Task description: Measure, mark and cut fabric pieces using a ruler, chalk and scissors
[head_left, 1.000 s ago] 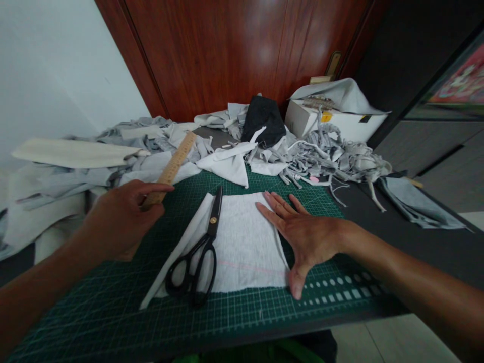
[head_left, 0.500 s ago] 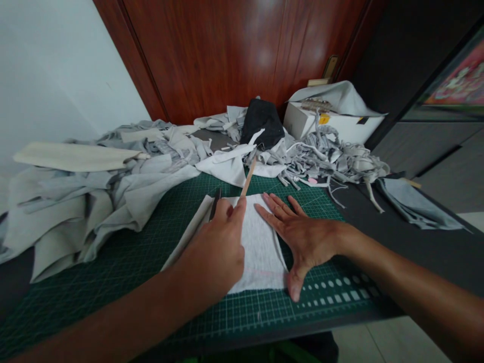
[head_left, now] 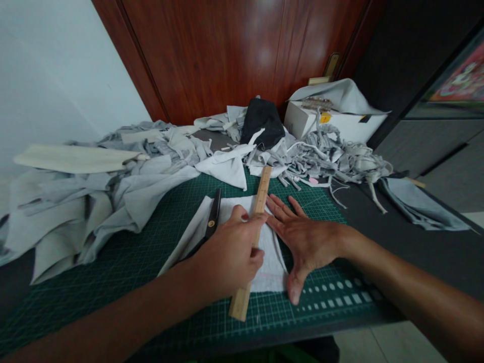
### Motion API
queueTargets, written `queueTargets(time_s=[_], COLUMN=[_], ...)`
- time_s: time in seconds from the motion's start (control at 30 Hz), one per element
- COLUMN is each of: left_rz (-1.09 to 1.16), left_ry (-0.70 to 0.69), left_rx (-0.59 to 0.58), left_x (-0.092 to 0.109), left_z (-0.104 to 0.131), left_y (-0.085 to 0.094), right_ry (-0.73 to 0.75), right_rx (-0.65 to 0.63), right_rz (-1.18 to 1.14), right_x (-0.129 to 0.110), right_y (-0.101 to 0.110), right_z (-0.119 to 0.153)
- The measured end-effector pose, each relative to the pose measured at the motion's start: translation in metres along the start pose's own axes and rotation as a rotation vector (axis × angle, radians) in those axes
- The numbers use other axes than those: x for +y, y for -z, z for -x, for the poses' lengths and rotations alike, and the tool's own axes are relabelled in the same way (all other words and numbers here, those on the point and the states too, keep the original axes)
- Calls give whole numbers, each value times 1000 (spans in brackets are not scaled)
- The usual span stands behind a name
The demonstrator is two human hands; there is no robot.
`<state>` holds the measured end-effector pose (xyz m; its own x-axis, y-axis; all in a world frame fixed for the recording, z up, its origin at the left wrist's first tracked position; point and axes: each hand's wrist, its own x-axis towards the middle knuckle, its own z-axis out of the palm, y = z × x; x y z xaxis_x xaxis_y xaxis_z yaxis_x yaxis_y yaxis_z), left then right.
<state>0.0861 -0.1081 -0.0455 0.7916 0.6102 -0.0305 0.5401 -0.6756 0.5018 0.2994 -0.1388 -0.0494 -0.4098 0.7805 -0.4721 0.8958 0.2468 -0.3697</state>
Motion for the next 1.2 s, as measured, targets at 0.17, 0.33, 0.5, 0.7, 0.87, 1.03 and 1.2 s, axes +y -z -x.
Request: queueTargets(time_s=[0.17,0.33,0.5,0.7,0.87,1.03,1.2], left_rz=[28,84,-3,-182,-194,-183,-152], left_ry=[58,175,48,-185,-218,-239,-250], left_rx=[-1,-50,-40,-130,-163,-117,-71], left_x=[4,15,3,-31,-39,-38,-32], left_z=[6,31,28,-13,-23,-22,-24], left_y=[-4,-16,0,21,12,6,2], right_ry=[35,32,21,19,2,12,50], right_rx=[32,34,37,66,48,66,107], right_rz=[-20,-31,-25,-25,-37,-43,-53], right_x=[4,1,0,3,1,1,4], right_y=[-2,-2,-2,-5,-4,-5,-8], right_z=[-1,1,2,0,2,3,3])
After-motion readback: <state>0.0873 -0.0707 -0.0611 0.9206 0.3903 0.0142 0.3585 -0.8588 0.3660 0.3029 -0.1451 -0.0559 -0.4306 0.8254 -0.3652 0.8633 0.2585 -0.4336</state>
